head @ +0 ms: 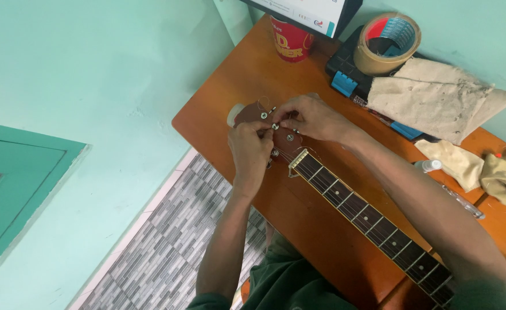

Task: The person threads a new guitar string through the bridge of an acoustic guitar, then moves to the headstock to thread the string through the tuning peg and winds it to secure it.

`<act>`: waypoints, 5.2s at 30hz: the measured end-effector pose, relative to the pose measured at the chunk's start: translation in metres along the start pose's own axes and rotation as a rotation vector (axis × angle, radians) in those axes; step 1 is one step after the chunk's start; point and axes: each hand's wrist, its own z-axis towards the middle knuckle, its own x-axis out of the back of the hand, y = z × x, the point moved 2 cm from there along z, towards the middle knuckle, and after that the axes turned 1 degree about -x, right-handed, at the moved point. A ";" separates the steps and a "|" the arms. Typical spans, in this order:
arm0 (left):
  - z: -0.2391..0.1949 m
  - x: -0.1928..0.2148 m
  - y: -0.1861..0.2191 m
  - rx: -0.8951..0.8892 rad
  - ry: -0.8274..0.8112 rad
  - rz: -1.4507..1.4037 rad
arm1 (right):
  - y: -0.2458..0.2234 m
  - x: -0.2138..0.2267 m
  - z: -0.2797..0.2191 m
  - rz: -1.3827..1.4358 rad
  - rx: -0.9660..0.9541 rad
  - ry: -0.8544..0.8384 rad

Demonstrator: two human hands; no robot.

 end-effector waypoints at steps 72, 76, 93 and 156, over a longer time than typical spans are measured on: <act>0.007 -0.005 -0.028 0.057 -0.149 -0.211 | 0.023 -0.007 0.010 -0.381 0.183 -0.064; 0.000 0.001 -0.031 0.130 -0.249 -0.527 | 0.033 -0.006 0.015 -0.401 0.198 0.080; -0.029 0.017 -0.015 0.131 -0.254 -0.673 | 0.054 0.031 -0.012 -0.632 -0.069 0.496; 0.064 -0.058 -0.042 -0.325 -0.300 -0.253 | -0.011 -0.030 -0.550 -0.219 -0.886 0.384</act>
